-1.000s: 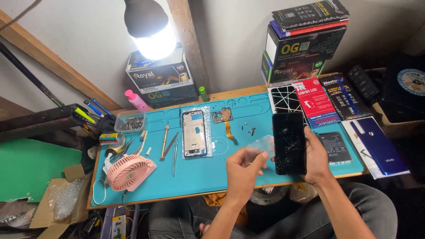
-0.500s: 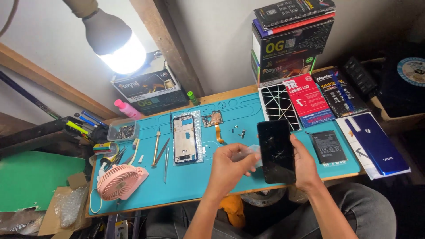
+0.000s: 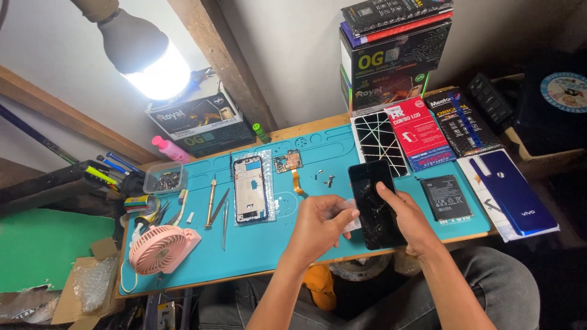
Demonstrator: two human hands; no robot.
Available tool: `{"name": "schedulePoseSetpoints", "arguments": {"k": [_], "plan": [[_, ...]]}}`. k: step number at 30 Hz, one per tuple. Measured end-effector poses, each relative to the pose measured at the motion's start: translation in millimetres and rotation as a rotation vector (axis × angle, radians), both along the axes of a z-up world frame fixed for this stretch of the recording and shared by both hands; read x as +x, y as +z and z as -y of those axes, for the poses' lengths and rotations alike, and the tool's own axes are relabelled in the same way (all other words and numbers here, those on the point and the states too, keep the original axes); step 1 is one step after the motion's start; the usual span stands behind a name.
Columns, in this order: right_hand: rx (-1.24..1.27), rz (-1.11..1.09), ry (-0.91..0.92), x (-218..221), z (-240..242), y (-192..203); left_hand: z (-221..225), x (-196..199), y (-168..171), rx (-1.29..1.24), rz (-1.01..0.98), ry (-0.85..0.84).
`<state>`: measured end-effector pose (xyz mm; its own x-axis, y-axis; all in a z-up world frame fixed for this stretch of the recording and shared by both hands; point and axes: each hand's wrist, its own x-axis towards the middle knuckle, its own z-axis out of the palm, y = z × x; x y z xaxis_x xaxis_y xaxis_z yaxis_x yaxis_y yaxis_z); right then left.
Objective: A person is repairing a mobile phone by inspecting the battery and preparing a new screen assembly on a dedicated repair bench.
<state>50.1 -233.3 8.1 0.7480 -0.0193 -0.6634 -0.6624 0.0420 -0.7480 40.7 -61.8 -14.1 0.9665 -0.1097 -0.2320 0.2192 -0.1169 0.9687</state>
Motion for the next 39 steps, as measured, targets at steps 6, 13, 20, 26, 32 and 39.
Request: {"name": "schedulePoseSetpoints", "arguments": {"k": [6,13,20,26,32,39], "plan": [[-0.026,0.005,0.001,-1.3,0.9,-9.3,0.3,-6.6,1.4,-0.025,-0.017,0.029],[0.123,0.001,-0.270,4.9,-23.3,-0.9,3.4,-20.5,-23.9,-0.059,0.009,-0.008],[0.358,-0.021,-0.352,8.5,-21.4,-12.2,-7.6,-18.0,-19.4,-0.072,-0.064,0.010],[0.357,-0.057,-0.336,10.2,-11.3,-24.3,-6.9,-12.4,-23.2,-0.074,-0.054,-0.108],[0.408,-0.127,-0.347,18.1,0.0,-51.7,1.3,-8.9,-30.7,-0.069,-0.072,-0.091],[0.436,-0.149,-0.315,20.7,-0.4,-40.4,-4.8,-6.3,-37.7,-0.167,-0.156,-0.115]]}}
